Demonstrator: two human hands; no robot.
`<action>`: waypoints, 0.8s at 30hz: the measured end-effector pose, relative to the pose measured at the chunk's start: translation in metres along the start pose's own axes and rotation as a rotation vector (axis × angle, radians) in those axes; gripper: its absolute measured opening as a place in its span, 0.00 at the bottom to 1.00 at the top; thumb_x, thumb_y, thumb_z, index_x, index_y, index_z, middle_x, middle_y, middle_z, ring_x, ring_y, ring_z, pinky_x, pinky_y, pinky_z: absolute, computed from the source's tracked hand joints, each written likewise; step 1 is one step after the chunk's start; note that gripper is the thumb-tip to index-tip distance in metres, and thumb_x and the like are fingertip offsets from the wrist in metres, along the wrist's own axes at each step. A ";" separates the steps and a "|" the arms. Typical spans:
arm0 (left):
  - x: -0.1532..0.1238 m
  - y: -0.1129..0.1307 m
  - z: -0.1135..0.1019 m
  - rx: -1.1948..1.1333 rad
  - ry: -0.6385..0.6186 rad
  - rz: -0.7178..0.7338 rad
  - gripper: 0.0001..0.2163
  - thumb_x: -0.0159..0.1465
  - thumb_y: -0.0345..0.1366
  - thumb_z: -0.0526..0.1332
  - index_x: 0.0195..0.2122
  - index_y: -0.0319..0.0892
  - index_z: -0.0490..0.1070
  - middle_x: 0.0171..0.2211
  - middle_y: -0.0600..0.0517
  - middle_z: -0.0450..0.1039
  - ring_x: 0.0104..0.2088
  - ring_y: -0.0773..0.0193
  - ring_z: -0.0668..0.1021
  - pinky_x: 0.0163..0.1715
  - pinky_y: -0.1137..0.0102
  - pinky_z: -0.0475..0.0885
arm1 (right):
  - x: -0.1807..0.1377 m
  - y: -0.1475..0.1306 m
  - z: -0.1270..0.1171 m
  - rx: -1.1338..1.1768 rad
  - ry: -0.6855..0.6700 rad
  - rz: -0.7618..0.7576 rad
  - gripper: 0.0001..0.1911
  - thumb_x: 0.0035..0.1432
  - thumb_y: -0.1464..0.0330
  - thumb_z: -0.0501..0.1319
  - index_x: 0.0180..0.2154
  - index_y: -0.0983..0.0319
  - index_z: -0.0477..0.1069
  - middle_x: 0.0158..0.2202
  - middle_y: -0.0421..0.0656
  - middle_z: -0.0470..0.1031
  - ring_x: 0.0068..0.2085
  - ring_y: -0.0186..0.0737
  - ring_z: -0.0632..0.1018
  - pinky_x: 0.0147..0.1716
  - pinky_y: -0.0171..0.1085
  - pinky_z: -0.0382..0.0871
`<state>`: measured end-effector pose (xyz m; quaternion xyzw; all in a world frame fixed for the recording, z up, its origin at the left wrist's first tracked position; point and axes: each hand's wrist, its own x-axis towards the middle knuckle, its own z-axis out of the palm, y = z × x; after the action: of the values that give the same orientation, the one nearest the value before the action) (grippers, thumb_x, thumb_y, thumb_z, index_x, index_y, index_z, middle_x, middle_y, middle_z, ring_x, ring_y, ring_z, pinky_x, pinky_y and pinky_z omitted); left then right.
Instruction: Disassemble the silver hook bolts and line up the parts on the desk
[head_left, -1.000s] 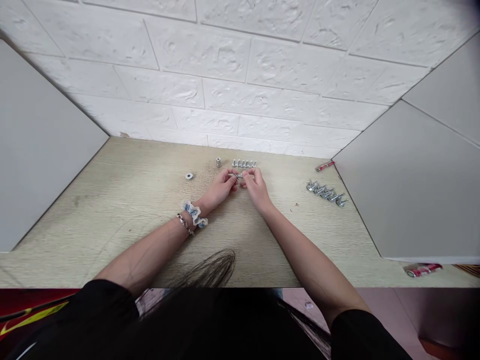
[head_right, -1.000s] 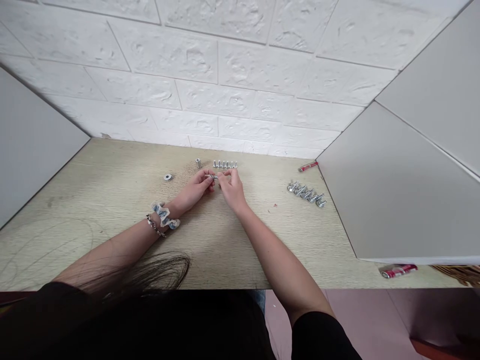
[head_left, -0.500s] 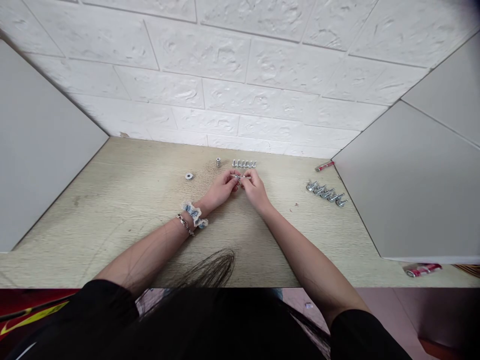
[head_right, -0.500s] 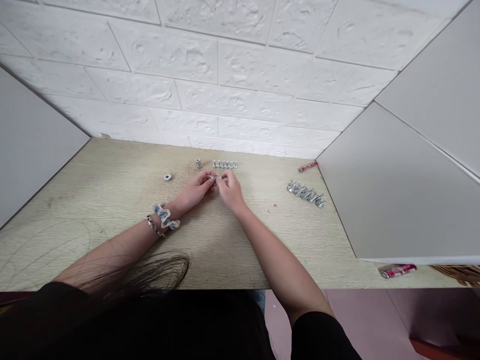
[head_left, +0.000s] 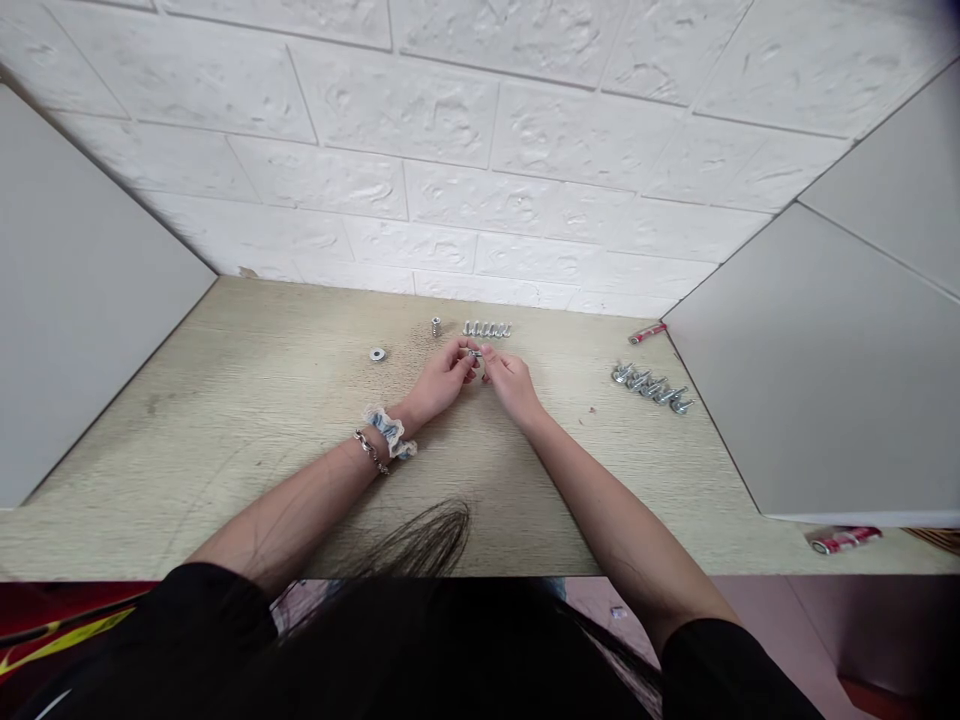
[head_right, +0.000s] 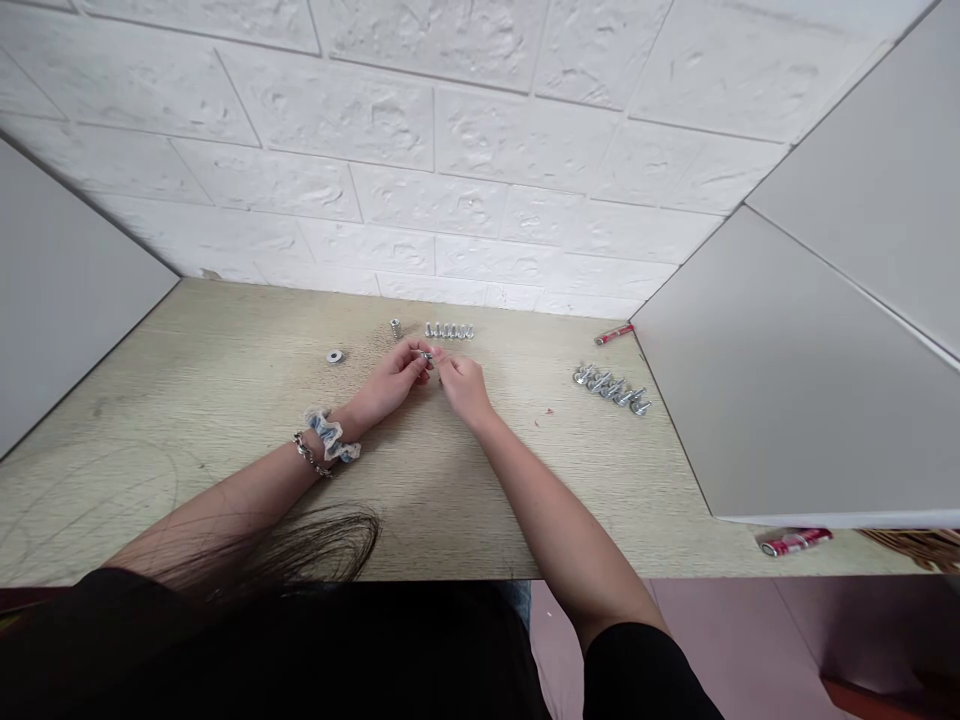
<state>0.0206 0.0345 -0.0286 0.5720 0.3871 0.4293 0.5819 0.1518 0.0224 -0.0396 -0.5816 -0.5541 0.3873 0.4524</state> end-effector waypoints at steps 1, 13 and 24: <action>0.000 -0.001 0.000 0.009 -0.006 0.005 0.04 0.61 0.29 0.55 0.37 0.40 0.64 0.25 0.56 0.65 0.24 0.74 0.68 0.28 0.77 0.65 | 0.000 0.000 0.000 -0.001 -0.001 0.002 0.28 0.51 0.44 0.50 0.16 0.61 0.58 0.16 0.38 0.61 0.23 0.34 0.66 0.27 0.35 0.60; -0.001 -0.001 -0.001 0.049 -0.111 0.048 0.05 0.61 0.32 0.55 0.39 0.41 0.65 0.24 0.57 0.65 0.23 0.73 0.67 0.26 0.76 0.62 | 0.000 0.003 0.002 0.054 0.020 -0.028 0.26 0.53 0.46 0.50 0.24 0.62 0.67 0.20 0.38 0.65 0.25 0.33 0.66 0.28 0.34 0.61; 0.001 0.001 0.001 -0.032 0.018 -0.025 0.04 0.61 0.34 0.56 0.36 0.40 0.64 0.22 0.58 0.63 0.22 0.74 0.66 0.26 0.77 0.63 | 0.001 0.006 0.004 0.060 0.033 -0.163 0.14 0.54 0.56 0.54 0.29 0.60 0.60 0.29 0.39 0.68 0.31 0.34 0.69 0.33 0.35 0.63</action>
<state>0.0221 0.0347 -0.0274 0.5540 0.3926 0.4333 0.5927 0.1502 0.0241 -0.0466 -0.5272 -0.5802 0.3559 0.5088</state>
